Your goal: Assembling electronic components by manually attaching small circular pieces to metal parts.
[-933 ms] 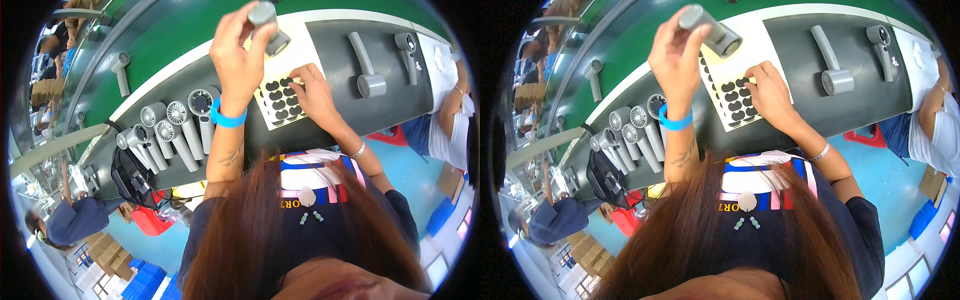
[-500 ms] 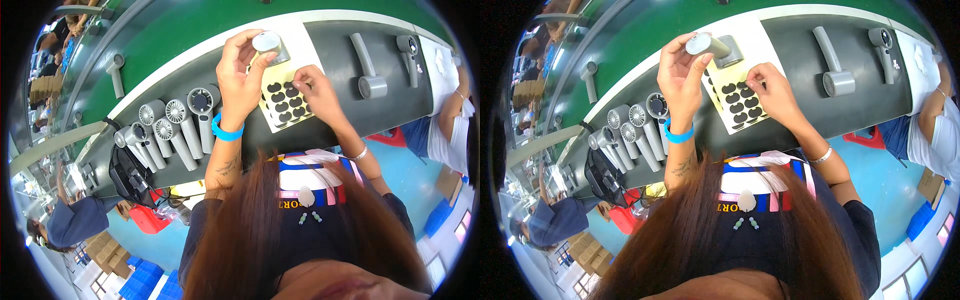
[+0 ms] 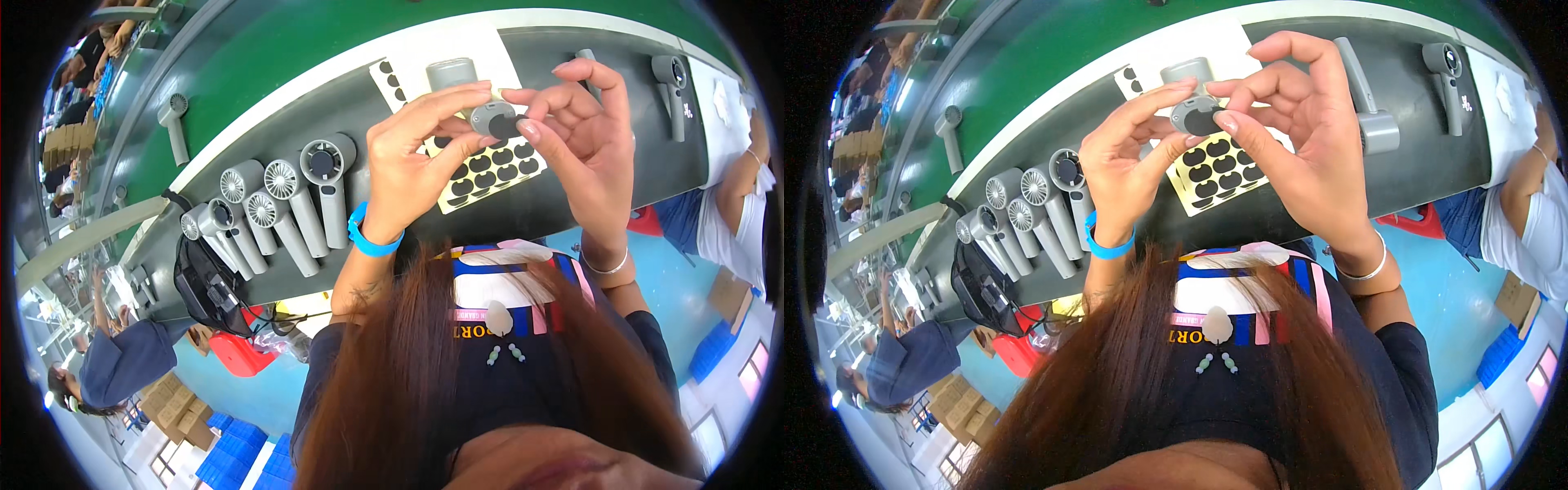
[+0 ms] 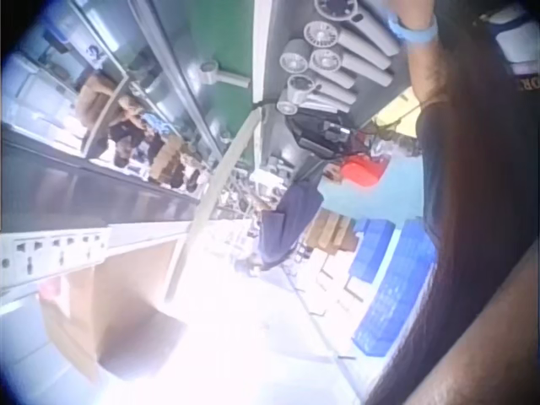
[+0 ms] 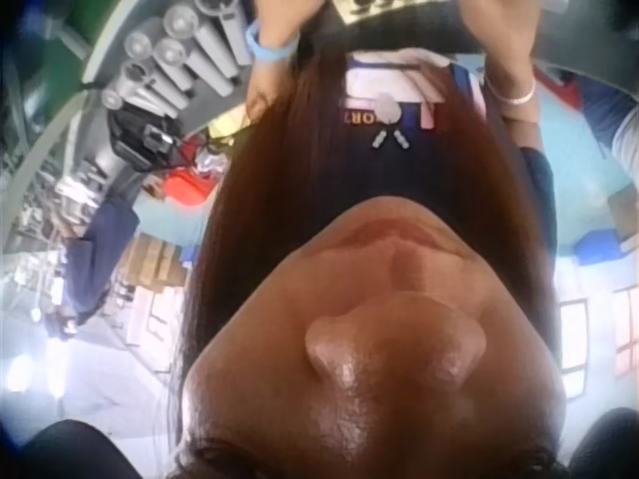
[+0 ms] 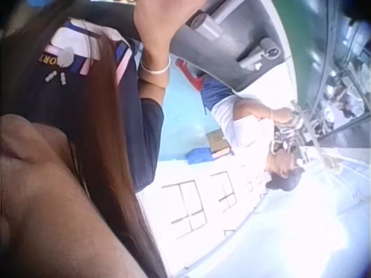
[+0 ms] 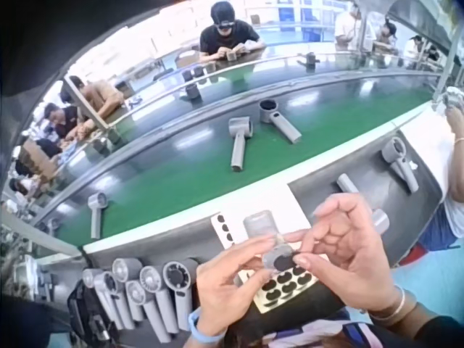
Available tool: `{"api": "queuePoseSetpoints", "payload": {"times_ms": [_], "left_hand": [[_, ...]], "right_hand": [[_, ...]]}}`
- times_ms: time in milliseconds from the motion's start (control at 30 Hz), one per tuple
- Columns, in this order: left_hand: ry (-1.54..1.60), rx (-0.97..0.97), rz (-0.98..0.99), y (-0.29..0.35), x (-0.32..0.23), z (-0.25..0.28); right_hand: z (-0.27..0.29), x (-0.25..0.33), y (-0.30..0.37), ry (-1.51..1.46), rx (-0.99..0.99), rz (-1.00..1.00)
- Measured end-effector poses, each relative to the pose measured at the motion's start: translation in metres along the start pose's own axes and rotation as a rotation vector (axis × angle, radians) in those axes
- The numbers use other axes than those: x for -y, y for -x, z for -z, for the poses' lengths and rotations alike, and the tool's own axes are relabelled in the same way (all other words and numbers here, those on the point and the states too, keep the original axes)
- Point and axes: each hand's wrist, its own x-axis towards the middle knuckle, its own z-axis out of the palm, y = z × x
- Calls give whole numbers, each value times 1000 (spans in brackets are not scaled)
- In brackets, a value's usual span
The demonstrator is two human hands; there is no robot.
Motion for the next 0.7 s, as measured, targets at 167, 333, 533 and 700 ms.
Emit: {"api": "queuePoseSetpoints", "payload": {"times_ms": [167, 333, 533, 700], "left_hand": [[63, 44, 40, 3, -4, 1], [104, 64, 52, 3, -5, 1], [79, 79, 60, 3, -5, 2], [71, 80, 64, 3, -6, 3]], "right_hand": [[-2, 2, -1, 61, -9, -41], [-3, 3, 1, 86, -2, -78], [-4, 4, 1, 106, -15, -67], [-4, 2, 1, 108, -10, -70]]}}
